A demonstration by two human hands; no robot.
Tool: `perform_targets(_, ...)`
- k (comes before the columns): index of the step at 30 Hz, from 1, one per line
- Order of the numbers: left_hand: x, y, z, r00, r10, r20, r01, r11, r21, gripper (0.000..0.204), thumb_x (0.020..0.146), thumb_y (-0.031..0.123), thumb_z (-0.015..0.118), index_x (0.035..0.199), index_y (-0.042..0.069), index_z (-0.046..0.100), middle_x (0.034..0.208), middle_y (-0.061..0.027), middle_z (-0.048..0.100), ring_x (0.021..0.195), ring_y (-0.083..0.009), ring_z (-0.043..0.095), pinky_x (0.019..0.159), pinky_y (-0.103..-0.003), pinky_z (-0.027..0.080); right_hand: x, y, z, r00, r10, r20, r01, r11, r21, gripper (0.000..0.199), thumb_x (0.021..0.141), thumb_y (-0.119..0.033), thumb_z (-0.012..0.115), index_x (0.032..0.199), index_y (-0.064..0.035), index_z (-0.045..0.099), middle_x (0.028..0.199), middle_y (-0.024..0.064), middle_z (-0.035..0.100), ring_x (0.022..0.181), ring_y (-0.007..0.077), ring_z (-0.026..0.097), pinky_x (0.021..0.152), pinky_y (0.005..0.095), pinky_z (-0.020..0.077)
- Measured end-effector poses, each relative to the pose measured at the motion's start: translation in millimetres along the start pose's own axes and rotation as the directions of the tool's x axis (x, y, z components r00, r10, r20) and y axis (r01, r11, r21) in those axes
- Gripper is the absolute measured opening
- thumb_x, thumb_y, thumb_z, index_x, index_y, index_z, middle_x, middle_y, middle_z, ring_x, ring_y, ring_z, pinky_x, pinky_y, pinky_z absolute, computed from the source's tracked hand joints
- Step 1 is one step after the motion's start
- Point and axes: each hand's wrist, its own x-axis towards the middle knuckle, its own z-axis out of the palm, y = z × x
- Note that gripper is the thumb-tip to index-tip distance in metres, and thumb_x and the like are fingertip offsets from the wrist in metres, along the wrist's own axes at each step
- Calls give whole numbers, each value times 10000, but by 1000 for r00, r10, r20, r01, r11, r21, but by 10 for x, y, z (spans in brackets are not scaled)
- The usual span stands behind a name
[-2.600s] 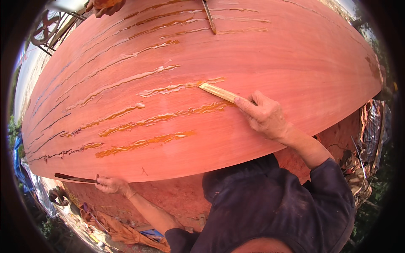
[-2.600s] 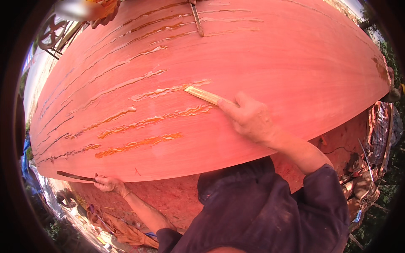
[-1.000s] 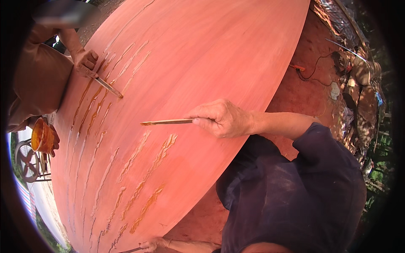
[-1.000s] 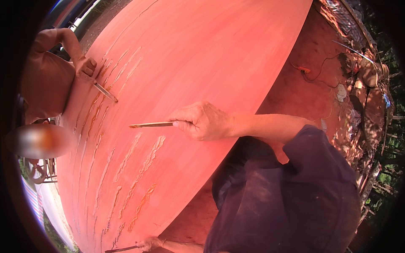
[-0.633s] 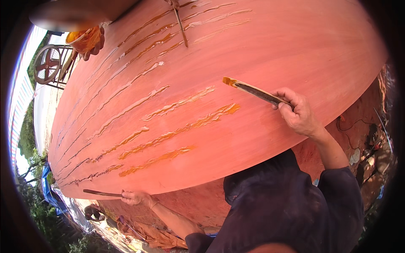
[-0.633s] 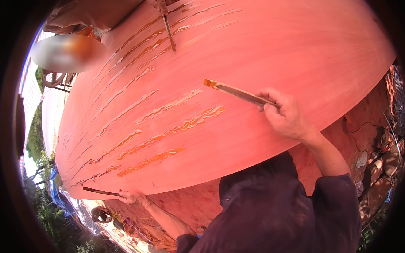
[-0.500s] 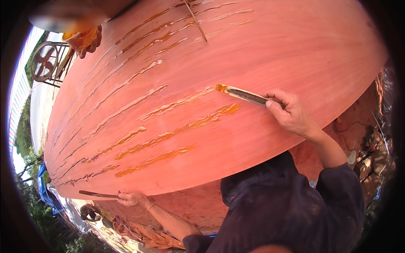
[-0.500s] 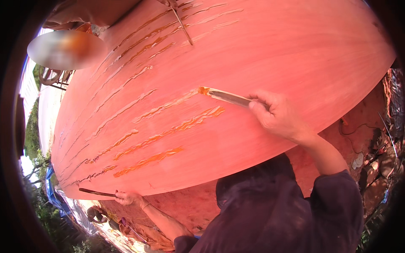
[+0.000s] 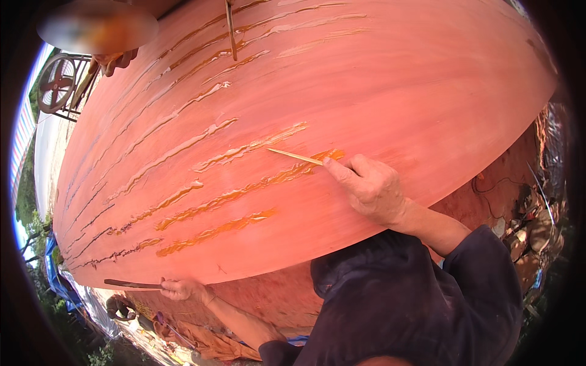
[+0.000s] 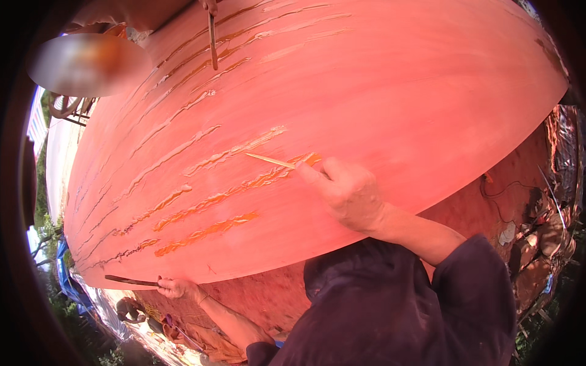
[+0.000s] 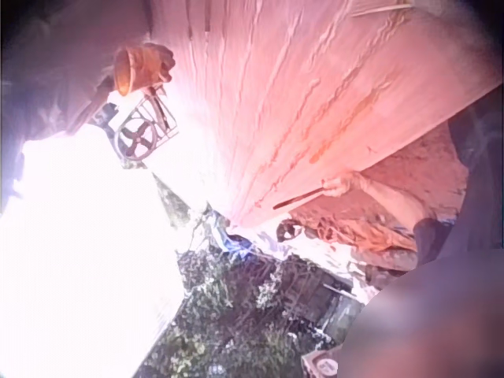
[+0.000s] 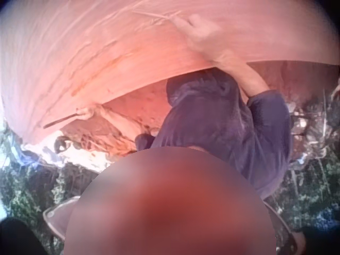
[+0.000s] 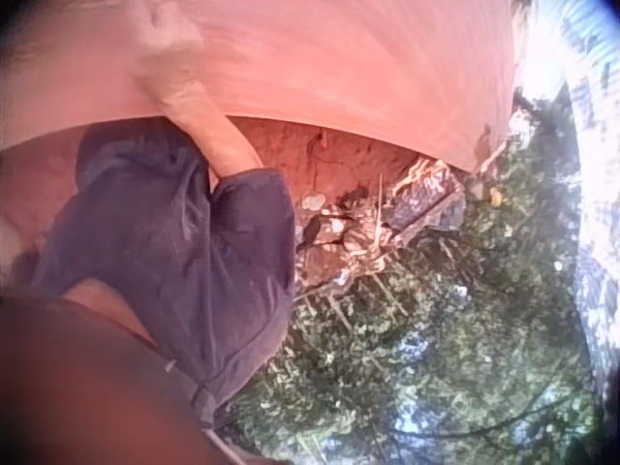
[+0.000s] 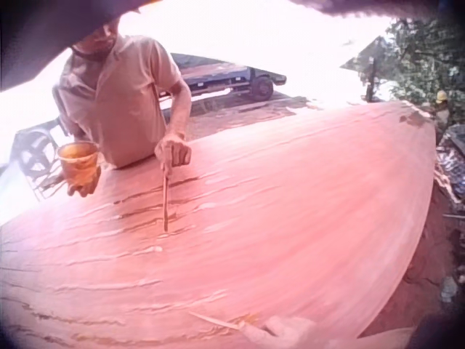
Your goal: The person uses a small metal spatula to spread a viscous orange substance in horizontal lines across a large pinkish-red board. A second person works alongside on the same board, also applying the substance. The camera wearer repeatedly dips the spatula into a container and continues spreading the material across the surface.
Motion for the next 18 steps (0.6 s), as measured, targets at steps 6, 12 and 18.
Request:
perform_targets(6,11,-18,0,997,72,12,-73,997,20,435,1056,336,479,1150,-56,642,994,-110,606,859,-207,547,750,-340,464,-89,80,-69,987,162,22,-160,984,-83,459,802,-4,606,1244,-90,698,701,60,483,546,231,535,460,365,419)
perform_targets(12,-1,20,-15,999,45,29,-47,998,50,441,1052,329,477,1163,-67,637,1017,-128,612,893,-227,564,790,-347,478,-109,116,-153,954,301,-9,-294,939,175,346,862,49,645,1195,-21,708,665,124,518,530,248,528,484,366,409)
perform_targets(18,42,-20,-12,999,9,30,-10,999,31,426,1043,314,490,1172,-66,632,1035,-139,614,916,-231,569,818,-340,483,-91,259,-220,913,407,29,-402,888,222,280,906,-35,612,1165,-42,716,732,170,633,610,332,616,527,417,457)
